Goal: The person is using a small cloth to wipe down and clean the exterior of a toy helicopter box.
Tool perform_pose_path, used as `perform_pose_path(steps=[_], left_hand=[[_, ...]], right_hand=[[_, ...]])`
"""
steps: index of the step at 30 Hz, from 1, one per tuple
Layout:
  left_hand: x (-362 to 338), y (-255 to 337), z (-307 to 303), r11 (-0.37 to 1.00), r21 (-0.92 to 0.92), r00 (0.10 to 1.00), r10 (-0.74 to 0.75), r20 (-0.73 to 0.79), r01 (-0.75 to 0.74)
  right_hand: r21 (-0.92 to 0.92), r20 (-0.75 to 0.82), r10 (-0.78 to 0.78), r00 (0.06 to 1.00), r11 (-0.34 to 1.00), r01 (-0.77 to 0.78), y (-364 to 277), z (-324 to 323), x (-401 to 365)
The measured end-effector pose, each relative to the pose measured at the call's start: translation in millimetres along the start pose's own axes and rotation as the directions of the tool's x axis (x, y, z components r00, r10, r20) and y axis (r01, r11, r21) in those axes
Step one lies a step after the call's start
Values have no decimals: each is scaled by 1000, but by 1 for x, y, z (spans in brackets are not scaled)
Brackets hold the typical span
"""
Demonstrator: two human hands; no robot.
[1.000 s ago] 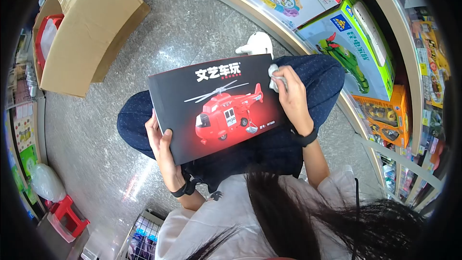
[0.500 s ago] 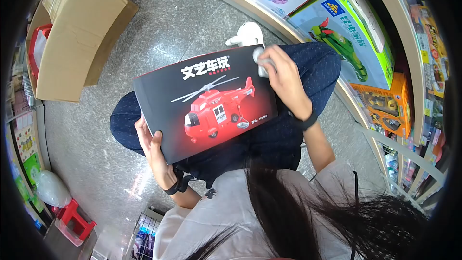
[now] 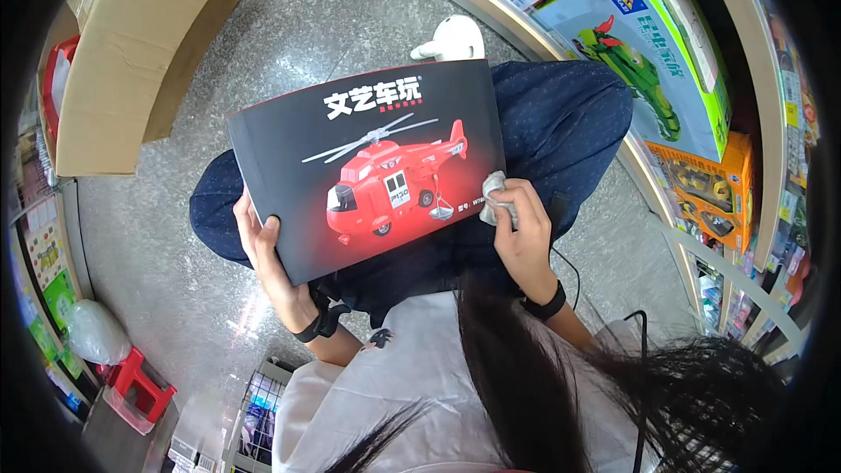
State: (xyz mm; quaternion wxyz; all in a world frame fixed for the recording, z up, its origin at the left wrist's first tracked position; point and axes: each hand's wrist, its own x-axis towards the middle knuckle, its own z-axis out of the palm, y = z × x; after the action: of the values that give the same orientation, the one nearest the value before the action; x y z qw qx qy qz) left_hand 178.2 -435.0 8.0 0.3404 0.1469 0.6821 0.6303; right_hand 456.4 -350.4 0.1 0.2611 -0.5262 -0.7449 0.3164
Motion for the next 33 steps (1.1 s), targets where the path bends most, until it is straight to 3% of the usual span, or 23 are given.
perform_pose_path(steps=[3, 6, 8, 10, 12, 16, 18, 20, 22, 26, 28, 33], left_hand=[[-3, 1, 2, 1000, -25, 1000, -4, -15, 3], [-7, 2, 4, 999, -43, 1000, -9, -29, 8], [-9, 1, 2, 998, -57, 999, -19, -47, 16], [-8, 0, -2, 998, -62, 999, -31, -12, 31], [-9, 0, -3, 1000, -27, 1000, 0, -16, 0], [-9, -2, -6, 999, 10, 999, 33, 17, -33], [-8, -3, -5, 999, 6, 999, 41, 8, -41], [-7, -4, -5, 999, 2, 999, 48, -3, -48], [-5, -5, -6, 999, -29, 1000, 28, 3, -28], [-5, -1, -2, 999, -33, 1000, -9, -11, 8], [-5, 0, 0, 999, -31, 1000, -14, -24, 14], [-6, -5, -7, 999, 6, 999, 36, 17, -36]], right_hand=[[3, 17, -149, 989, 989, 149, -27, 22, 4], [194, 86, -356, 931, 922, 335, -74, 49, 9], [255, 213, -556, 804, 826, 504, -92, 61, 4], [320, 179, -652, 737, 747, 583, -96, 69, -3], [398, 261, -617, 743, 770, 499, -85, 59, 6], [186, 158, -443, 882, 891, 414, -36, 33, 68], [182, 80, -273, 959, 950, 255, -15, 17, 104], [251, 109, -24, 994, 968, -4, -12, 13, 121], [114, 45, -160, 986, 981, 154, -19, 20, 117], [163, 254, -389, 886, 920, 357, -55, 31, 73], [342, 367, -452, 813, 878, 334, -64, 31, 52], [306, 351, -511, 785, 855, 419, -41, 6, 87]])
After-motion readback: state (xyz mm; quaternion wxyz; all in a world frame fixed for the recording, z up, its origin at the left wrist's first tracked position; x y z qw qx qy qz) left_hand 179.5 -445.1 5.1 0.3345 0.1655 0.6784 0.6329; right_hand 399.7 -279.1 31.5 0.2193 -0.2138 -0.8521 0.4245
